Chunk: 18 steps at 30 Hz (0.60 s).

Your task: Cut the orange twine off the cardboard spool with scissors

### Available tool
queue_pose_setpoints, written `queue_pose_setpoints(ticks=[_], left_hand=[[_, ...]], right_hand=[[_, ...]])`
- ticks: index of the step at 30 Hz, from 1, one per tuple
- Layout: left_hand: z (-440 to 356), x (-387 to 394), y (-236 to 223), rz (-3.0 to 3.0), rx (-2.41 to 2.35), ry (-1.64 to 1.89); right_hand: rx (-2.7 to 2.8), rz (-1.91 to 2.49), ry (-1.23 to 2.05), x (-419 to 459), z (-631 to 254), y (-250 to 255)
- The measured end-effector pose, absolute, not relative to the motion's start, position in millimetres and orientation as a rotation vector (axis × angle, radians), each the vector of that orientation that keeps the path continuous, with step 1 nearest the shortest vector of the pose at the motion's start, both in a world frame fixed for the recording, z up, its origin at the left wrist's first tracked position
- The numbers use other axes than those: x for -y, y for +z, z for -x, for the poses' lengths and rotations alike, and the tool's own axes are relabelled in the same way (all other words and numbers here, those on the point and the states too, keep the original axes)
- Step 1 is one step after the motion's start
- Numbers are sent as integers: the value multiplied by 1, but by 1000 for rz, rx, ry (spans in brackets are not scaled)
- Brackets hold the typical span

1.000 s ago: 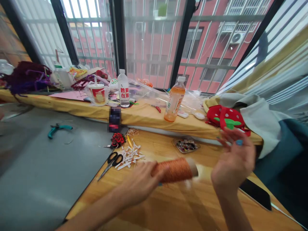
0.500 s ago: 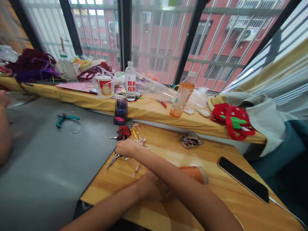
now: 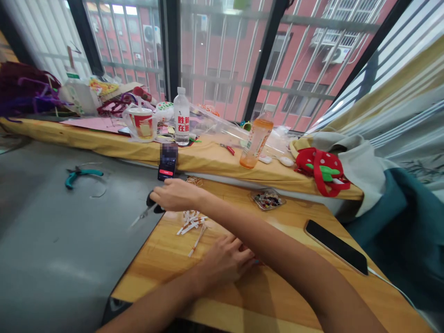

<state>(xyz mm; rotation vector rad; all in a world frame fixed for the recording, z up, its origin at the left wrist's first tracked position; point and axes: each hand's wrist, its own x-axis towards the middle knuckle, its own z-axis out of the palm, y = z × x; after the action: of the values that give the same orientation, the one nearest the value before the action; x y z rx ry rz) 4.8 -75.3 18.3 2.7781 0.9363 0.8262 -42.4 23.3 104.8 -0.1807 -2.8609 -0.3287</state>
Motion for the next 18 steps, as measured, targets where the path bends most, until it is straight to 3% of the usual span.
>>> queue_pose_setpoints(ticks=[3, 10, 14, 18], left_hand=[[-5, 74, 12, -2666, -961, 903], [-5, 65, 6, -2290, -928, 1057], [-2, 59, 11, -2320, -890, 1057], [0, 49, 24, -2308, -1032, 879]], right_hand=[[2729, 276, -412, -21, 27, 142], [1831, 629, 687, 0, -60, 191], [1582, 632, 1089, 14, -121, 169], [1458, 918, 1181, 26, -162, 109]])
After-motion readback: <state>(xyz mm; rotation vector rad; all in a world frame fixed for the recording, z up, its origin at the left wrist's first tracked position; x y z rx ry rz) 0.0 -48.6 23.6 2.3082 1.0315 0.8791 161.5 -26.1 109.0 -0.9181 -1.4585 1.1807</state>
